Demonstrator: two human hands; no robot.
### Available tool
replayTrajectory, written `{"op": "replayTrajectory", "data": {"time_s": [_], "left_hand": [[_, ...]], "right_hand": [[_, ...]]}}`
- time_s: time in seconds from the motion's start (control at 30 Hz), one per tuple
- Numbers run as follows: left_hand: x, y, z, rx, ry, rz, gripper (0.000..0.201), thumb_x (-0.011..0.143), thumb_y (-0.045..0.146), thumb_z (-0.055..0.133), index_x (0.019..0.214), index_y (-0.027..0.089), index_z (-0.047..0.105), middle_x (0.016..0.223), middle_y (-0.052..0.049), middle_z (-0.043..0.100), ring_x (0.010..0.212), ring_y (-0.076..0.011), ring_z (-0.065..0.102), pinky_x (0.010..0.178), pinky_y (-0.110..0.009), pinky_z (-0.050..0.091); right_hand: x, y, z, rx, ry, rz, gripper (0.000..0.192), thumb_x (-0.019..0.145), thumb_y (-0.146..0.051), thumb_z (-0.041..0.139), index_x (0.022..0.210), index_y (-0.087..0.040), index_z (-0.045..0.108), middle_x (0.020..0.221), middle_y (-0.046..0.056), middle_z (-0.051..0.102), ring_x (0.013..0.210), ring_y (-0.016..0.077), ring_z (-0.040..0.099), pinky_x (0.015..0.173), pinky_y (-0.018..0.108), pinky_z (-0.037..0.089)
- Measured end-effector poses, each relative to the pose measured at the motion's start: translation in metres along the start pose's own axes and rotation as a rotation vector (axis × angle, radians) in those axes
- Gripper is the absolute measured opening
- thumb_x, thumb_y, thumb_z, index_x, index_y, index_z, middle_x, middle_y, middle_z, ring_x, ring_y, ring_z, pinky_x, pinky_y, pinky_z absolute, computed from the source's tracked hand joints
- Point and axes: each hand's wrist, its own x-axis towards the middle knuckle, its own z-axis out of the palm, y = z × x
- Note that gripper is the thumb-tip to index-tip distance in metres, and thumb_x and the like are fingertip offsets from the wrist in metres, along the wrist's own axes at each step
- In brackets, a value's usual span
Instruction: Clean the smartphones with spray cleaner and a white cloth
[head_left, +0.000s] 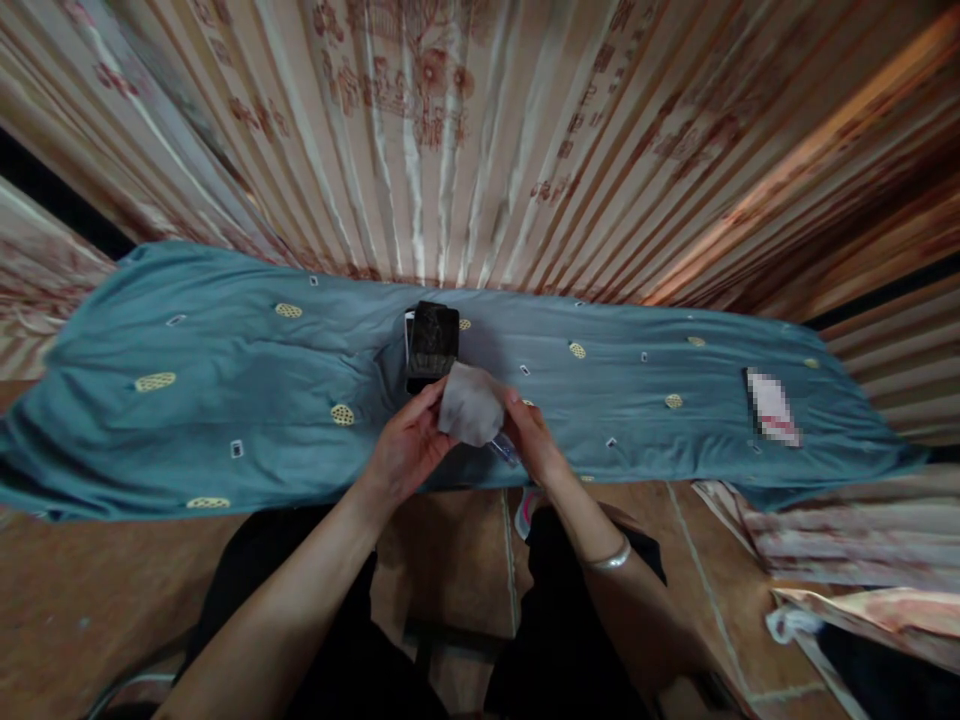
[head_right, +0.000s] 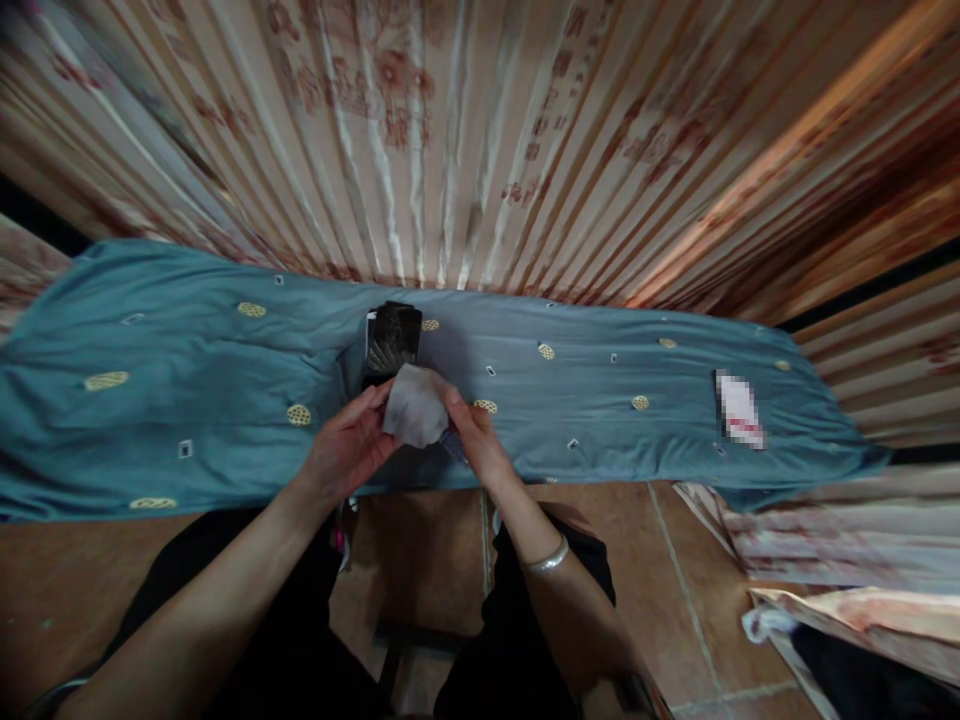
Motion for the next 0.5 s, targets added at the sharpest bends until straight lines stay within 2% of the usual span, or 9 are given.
{"op": "replayTrajectory", "data": {"time_s": [0.07,0.17,0.3,0.4,0.5], "left_hand": [[0.0,-0.002,0.004,0.017,-0.016,-0.01,0.028,0.095,0.036,0.065,0.115,0.02,0.077,0.117,-0.009,0.08,0.114,-0.0285,0.075,0.1,-0.045,0.064],[0.002,-0.007,0.006,0.051,-0.041,0.001,0.031,0.091,0.039,0.071,0.115,0.02,0.078,0.121,-0.011,0.08,0.116,-0.0293,0.075,0.099,-0.043,0.064],[0.006,-0.01,0.004,0.12,-0.031,0.112,0.039,0.086,0.042,0.078,0.118,0.02,0.078,0.123,-0.013,0.079,0.117,-0.03,0.074,0.101,-0.044,0.061],[0.01,-0.006,-0.001,0.195,0.023,0.259,0.042,0.085,0.047,0.08,0.116,0.019,0.078,0.117,-0.013,0.081,0.111,-0.0286,0.076,0.101,-0.046,0.06],[0.016,0.003,-0.009,0.313,0.101,0.409,0.041,0.088,0.051,0.076,0.114,0.02,0.078,0.116,-0.012,0.081,0.106,-0.0267,0.076,0.098,-0.043,0.061]], "right_hand": [[0.002,0.004,0.009,0.207,-0.013,0.088,0.058,0.083,-0.074,0.074,0.107,-0.021,0.079,0.105,0.009,0.085,0.106,0.0291,0.079,0.1,0.045,0.063],[0.007,0.009,0.015,0.327,0.039,0.18,0.052,0.08,-0.065,0.08,0.109,-0.022,0.077,0.115,0.01,0.084,0.112,0.0279,0.079,0.1,0.043,0.064],[0.023,0.01,0.012,0.4,0.1,0.158,0.039,0.092,-0.056,0.069,0.111,-0.022,0.076,0.122,0.008,0.083,0.119,0.0246,0.077,0.107,0.041,0.062],[0.038,0.008,0.009,0.444,0.13,0.121,0.035,0.099,-0.053,0.06,0.111,-0.024,0.076,0.124,0.007,0.082,0.123,0.0227,0.076,0.113,0.041,0.059],[0.053,0.007,0.011,0.511,0.139,0.101,0.033,0.104,-0.048,0.052,0.115,-0.026,0.074,0.124,0.004,0.082,0.126,0.0199,0.075,0.115,0.044,0.058]]}}
